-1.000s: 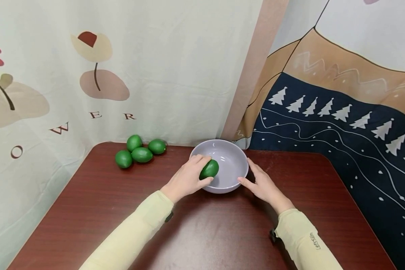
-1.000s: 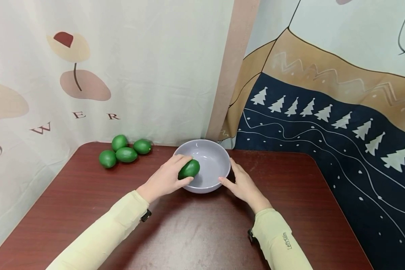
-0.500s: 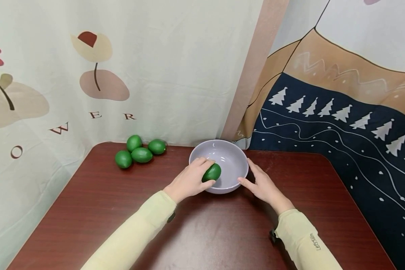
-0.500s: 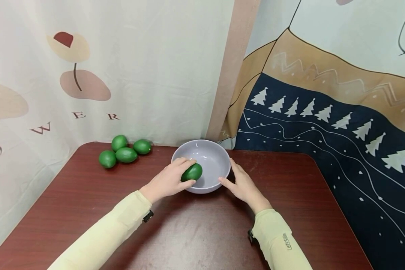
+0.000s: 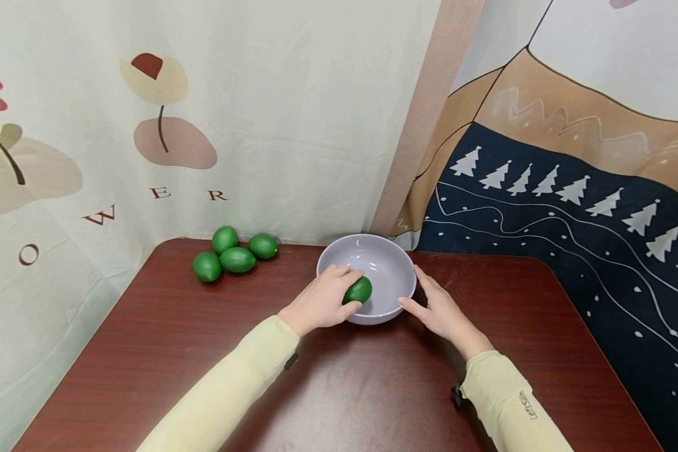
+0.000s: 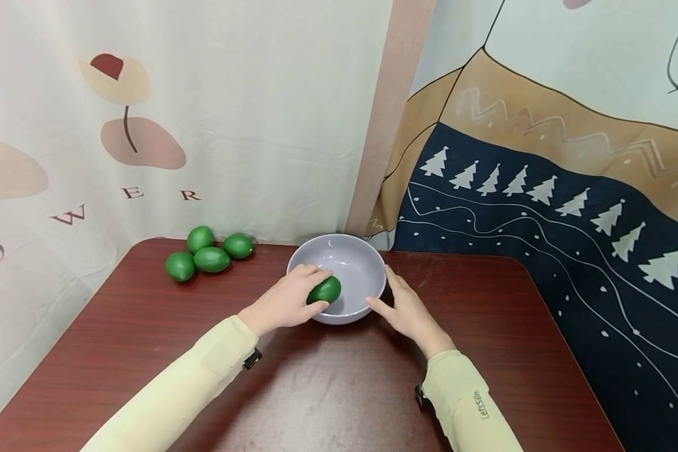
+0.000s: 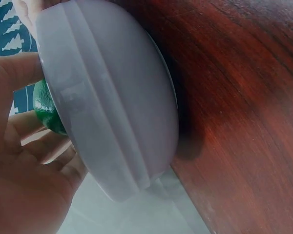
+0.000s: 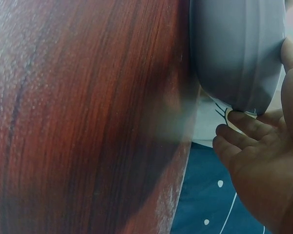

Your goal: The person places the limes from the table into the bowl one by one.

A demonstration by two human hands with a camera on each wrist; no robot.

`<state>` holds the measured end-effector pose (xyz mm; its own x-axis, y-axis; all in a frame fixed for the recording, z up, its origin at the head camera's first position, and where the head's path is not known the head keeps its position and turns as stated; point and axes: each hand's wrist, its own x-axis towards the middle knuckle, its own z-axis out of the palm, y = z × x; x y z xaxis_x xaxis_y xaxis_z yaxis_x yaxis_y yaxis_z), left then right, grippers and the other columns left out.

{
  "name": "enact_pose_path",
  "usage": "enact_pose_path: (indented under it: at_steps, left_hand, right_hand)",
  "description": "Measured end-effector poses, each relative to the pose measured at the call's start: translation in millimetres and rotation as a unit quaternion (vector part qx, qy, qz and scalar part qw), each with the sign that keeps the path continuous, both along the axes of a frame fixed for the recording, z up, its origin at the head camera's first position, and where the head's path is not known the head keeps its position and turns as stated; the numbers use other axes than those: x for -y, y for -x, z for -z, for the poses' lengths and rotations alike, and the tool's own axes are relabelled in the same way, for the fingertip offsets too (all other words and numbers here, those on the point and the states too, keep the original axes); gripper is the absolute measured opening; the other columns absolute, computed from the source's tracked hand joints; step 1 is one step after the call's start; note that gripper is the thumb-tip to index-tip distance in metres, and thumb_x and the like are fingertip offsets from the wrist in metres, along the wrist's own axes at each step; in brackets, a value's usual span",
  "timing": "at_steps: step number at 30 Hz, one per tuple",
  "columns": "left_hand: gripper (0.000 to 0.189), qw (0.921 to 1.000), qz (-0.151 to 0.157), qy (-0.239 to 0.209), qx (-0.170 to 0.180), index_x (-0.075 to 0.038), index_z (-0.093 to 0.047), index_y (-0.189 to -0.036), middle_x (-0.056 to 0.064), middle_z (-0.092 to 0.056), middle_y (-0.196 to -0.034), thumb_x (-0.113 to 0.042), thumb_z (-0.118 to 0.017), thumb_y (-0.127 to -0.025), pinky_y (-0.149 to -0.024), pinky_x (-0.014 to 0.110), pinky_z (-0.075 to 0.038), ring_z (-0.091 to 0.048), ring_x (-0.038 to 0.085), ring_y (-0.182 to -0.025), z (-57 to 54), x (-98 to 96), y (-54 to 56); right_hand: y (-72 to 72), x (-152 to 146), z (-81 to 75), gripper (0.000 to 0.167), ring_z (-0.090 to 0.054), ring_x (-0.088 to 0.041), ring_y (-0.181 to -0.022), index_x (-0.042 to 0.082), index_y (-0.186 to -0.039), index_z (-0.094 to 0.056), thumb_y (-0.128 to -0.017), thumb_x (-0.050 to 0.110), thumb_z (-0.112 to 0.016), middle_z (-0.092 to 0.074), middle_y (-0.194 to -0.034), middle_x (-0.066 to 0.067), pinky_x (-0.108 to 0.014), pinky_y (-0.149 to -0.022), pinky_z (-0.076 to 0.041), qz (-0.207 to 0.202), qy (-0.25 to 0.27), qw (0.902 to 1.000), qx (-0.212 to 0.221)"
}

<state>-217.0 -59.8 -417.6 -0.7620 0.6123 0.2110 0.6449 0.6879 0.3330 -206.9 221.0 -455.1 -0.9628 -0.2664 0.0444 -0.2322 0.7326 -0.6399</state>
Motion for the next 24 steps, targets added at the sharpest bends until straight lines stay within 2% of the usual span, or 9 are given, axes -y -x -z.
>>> enact_pose_path:
  at_steps: [5, 13, 20, 24]
  left_hand:
    - [0.055, 0.9997, 0.003, 0.017, 0.019, -0.002, -0.061, -0.141, 0.014, -0.063, -0.129, -0.024, -0.073, -0.091, -0.098, 0.042, -0.050, -0.055, 0.032, -0.117, -1.6, -2.4, 2.9]
    - [0.054, 0.9984, 0.011, 0.014, 0.053, -0.006, -0.068, -0.136, 0.013, -0.067, -0.130, -0.019, -0.071, -0.084, -0.098, 0.043, -0.048, -0.058, 0.034, -0.115, -5.1, -4.2, 9.7]
    - [0.043, 0.9980, 0.043, 0.035, 0.030, -0.008, -0.075, -0.121, 0.009, -0.073, -0.110, -0.017, -0.078, -0.079, -0.089, 0.037, -0.050, -0.065, 0.026, -0.099, -9.6, -9.2, 16.5]
    - [0.041, 0.9972, 0.046, 0.045, 0.040, -0.010, -0.076, -0.119, 0.007, -0.074, -0.109, -0.018, -0.082, -0.079, -0.089, 0.036, -0.051, -0.066, 0.024, -0.099, -12.2, -11.7, 17.9]
  right_hand:
    - [-0.2, 0.1, -0.4, 0.089, -0.030, -0.045, -0.151, -0.001, -0.163, -0.021, -0.099, 0.040, -0.068, -0.027, -0.166, -0.025, -0.063, -0.119, -0.029, 0.003, -0.002, 1.0000, 0.004]
    - [-0.8, 0.3, -0.9, 0.090, -0.028, -0.045, -0.152, 0.000, -0.164, -0.019, -0.100, 0.042, -0.067, -0.025, -0.167, -0.024, -0.063, -0.119, -0.028, 0.004, -0.003, 0.9999, 0.011]
    - [-1.2, 0.1, -0.8, 0.091, -0.028, -0.045, -0.152, 0.001, -0.164, -0.018, -0.100, 0.044, -0.066, -0.024, -0.167, -0.024, -0.063, -0.118, -0.028, 0.005, -0.004, 0.9999, 0.016]
    - [-1.6, 0.2, -0.9, 0.091, -0.027, -0.046, -0.152, 0.001, -0.164, -0.018, -0.100, 0.045, -0.065, -0.024, -0.167, -0.024, -0.063, -0.118, -0.028, 0.008, -0.005, 0.9998, 0.019]
